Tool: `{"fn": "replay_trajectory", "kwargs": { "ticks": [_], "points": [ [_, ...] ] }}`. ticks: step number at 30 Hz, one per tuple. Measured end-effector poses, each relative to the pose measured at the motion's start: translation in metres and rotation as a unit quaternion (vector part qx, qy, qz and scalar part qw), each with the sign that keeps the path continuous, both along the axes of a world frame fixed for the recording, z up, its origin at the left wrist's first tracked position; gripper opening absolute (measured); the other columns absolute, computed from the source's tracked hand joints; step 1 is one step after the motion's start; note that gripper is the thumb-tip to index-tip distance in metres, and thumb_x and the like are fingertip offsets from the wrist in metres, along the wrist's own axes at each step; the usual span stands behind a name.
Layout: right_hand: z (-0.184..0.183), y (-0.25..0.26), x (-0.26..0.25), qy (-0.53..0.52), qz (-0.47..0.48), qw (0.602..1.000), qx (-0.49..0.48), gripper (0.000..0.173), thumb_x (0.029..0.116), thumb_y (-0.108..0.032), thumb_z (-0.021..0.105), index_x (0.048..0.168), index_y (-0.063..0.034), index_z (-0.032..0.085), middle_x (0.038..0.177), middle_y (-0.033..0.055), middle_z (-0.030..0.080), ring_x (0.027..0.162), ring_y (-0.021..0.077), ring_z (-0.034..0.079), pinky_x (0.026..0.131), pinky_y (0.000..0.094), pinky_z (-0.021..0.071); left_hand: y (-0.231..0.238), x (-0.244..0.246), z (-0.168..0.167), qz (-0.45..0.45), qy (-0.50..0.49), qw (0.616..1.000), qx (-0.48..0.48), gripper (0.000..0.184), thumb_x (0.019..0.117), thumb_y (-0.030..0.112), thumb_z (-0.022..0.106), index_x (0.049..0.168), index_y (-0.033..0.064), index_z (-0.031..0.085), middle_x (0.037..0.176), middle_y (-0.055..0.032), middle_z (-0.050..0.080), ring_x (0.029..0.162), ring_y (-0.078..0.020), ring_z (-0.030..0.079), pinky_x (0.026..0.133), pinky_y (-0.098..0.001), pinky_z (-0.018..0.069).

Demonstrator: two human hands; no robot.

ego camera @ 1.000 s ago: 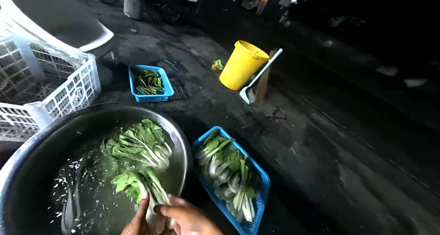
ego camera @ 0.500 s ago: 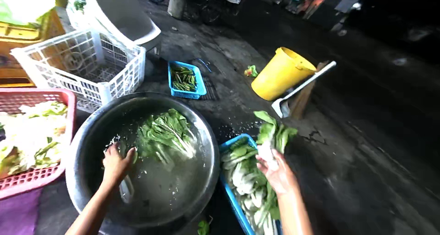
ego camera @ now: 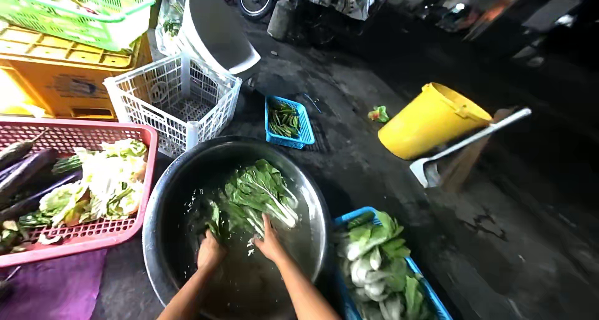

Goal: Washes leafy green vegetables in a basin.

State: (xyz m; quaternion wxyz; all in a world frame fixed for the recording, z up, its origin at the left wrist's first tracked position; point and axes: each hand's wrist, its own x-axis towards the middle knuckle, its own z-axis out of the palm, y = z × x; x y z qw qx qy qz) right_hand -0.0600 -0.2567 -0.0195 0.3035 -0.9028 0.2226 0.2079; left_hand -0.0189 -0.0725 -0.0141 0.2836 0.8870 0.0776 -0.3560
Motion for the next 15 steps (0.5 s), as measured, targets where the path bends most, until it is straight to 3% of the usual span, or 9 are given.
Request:
{"fn": "replay_trajectory", "kwargs": {
  "ticks": [2,4,5,7,9,10,12,14,15],
  "points": [
    [-0.014,0.023,0.01,0.028,-0.069,0.997,-0.019,0.083,0.0968,-0.026,0.07,0.162,-0.0021,0.024,0.159,0.0258,0.039,0.145,0.0388,0.042,0.119,0.0511,0.0366,0.013,0.015,0.006,0.073,-0.088,0.993,0.013,0.097,0.0916,0.012,0.072,0.162,0.0013,0.007,0.152,-0.0347,0.04,0.125,-0.0447,0.06,0.101,-0.0542,0.0517],
    [-0.019,0.055,0.001,0.048,-0.083,0.995,-0.009,0.064,0.1042,-0.018,0.056,0.159,0.0012,0.028,0.152,0.0276,0.048,0.139,0.0392,0.05,0.116,0.0514,0.0411,0.02,0.026,-0.002,0.125,-0.123,0.984,0.012,0.104,0.0925,0.011,0.071,0.164,0.0075,-0.005,0.166,-0.0309,0.016,0.13,-0.0458,0.056,0.101,-0.0553,0.0508],
    [-0.021,0.066,-0.007,0.072,-0.068,0.995,0.001,0.056,0.1073,-0.014,0.048,0.158,0.0013,0.029,0.147,0.0283,0.052,0.136,0.04,0.054,0.114,0.0524,0.0432,0.021,0.025,-0.006,0.107,-0.104,0.988,0.028,0.098,0.0943,0.012,0.068,0.164,0.0026,0.0,0.166,-0.0315,0.014,0.132,-0.0452,0.054,0.102,-0.0541,0.0505],
    [-0.021,0.074,-0.02,0.127,-0.03,0.991,0.01,0.048,0.1113,-0.01,0.035,0.157,0.002,0.033,0.151,0.027,0.05,0.14,0.0399,0.05,0.117,0.0526,0.0389,0.017,0.013,-0.017,-0.005,-0.006,0.998,0.066,0.067,0.0999,0.016,0.062,0.152,-0.0126,0.031,0.153,-0.0369,0.039,0.132,-0.045,0.054,0.106,-0.0545,0.0476],
    [-0.029,0.059,-0.028,0.154,0.032,0.987,-0.041,0.051,0.1095,-0.009,0.037,0.16,-0.0036,0.032,0.16,0.0221,0.041,0.147,0.0389,0.041,0.12,0.0547,0.0334,0.019,0.003,-0.034,-0.096,0.107,0.987,0.066,0.051,0.104,0.021,0.058,0.144,-0.0098,0.048,0.149,-0.029,0.049,0.141,-0.0419,0.047,0.115,-0.0544,0.0382],
    [-0.032,0.045,-0.03,0.146,0.049,0.985,-0.077,0.054,0.1072,-0.007,0.042,0.16,-0.0056,0.033,0.162,0.0216,0.037,0.15,0.04,0.036,0.12,0.0572,0.0311,0.019,0.0,-0.037,-0.131,0.127,0.981,0.066,0.048,0.1053,0.022,0.056,0.144,-0.0064,0.051,0.151,-0.0264,0.049,0.143,-0.0415,0.043,0.117,-0.0548,0.0349],
    [-0.03,0.012,-0.033,0.126,0.028,0.982,-0.141,0.056,0.1023,-0.006,0.051,0.157,-0.0074,0.04,0.16,0.0232,0.039,0.149,0.0431,0.034,0.118,0.062,0.0306,0.018,-0.002,-0.029,-0.18,0.074,0.978,0.08,0.057,0.1034,0.018,0.057,0.155,0.0018,0.039,0.16,-0.0281,0.035,0.144,-0.0485,0.039,0.114,-0.0624,0.0355],
    [-0.025,-0.011,-0.037,0.127,-0.053,0.979,-0.151,0.053,0.1042,-0.008,0.049,0.156,-0.0038,0.04,0.158,0.0249,0.041,0.149,0.0424,0.036,0.12,0.0593,0.0295,0.012,0.005,-0.019,-0.161,-0.03,0.982,0.092,0.081,0.1017,0.012,0.058,0.167,0.0202,0.01,0.171,-0.0242,0.005,0.146,-0.0554,0.031,0.107,-0.0692,0.0373],
    [-0.025,-0.014,-0.042,0.11,-0.124,0.978,-0.124,0.046,0.1076,-0.011,0.044,0.153,-0.0006,0.044,0.154,0.0252,0.046,0.146,0.0394,0.041,0.12,0.0541,0.0323,0.009,0.009,-0.019,-0.148,-0.071,0.981,0.1,0.087,0.1013,0.011,0.057,0.167,0.0233,0.001,0.171,-0.0246,0.003,0.144,-0.0576,0.032,0.105,-0.071,0.039]
  ]
}}
